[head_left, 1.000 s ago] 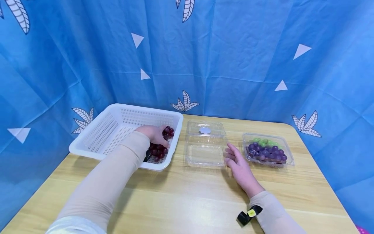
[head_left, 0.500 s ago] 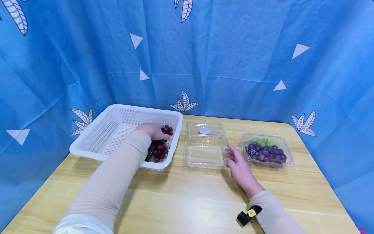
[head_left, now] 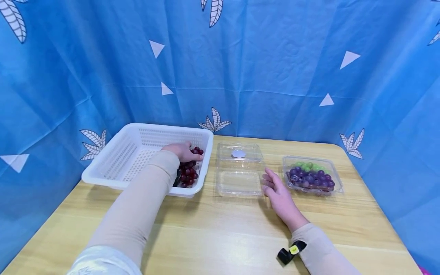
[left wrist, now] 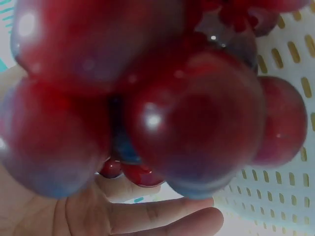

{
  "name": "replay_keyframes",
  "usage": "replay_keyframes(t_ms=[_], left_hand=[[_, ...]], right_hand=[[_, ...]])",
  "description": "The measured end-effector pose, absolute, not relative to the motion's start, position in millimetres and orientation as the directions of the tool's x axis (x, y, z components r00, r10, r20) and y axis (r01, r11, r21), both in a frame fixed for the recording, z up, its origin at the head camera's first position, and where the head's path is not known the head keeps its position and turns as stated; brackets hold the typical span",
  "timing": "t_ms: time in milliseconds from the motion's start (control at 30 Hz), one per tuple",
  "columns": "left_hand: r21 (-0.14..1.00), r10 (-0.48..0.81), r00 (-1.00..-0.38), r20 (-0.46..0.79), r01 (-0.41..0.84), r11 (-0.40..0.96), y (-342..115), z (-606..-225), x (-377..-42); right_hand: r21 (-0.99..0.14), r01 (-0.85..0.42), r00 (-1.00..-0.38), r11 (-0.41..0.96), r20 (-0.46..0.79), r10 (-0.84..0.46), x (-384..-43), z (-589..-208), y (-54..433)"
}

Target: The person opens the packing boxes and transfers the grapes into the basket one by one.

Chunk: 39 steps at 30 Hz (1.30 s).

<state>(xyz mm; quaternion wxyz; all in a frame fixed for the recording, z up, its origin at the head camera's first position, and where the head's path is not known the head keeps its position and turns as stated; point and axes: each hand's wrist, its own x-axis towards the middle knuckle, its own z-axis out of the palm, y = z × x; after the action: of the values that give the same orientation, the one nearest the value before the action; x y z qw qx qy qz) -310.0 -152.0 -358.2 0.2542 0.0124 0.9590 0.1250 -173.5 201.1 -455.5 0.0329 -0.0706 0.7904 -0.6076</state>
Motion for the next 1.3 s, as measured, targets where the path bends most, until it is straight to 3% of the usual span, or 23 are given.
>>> replay_keyframes(t_ms=[400, 600, 1000, 1200, 1300], left_hand=[[0.185, 0.193, -0.941, -0.278, 0.145, 0.972, -135.4, -312.7, -291.0], [-0.003, 0.287, -0.948, -0.139, 0.29, 0.957, -105.2, -291.6, -272.6], [-0.089, 0.562, -0.827, -0.027, 0.562, 0.823, -29.2, -280.8, -219.4], [-0.054, 0.674, -0.738, 0.045, 0.672, 0.739, 5.8, -299.5, -199.7], [0.039, 0.714, -0.691, 0.109, 0.721, 0.692, 22.4, -310.8, -191.6]], right_hand=[[-0.958, -0.074, -0.99, 0.277, 0.038, -0.133, -172.4, -459.4, 199.9], [-0.941, -0.099, -0.99, 0.324, 0.061, -0.125, -168.5, -457.8, 200.6], [-0.785, -0.257, -0.966, 0.564, 0.199, -0.164, -146.6, -421.9, 216.7], [-0.748, -0.334, -0.936, 0.574, 0.337, -0.104, -137.9, -402.2, 249.9], [-0.755, -0.306, -0.927, 0.58, 0.375, 0.0, -136.4, -393.3, 272.1]])
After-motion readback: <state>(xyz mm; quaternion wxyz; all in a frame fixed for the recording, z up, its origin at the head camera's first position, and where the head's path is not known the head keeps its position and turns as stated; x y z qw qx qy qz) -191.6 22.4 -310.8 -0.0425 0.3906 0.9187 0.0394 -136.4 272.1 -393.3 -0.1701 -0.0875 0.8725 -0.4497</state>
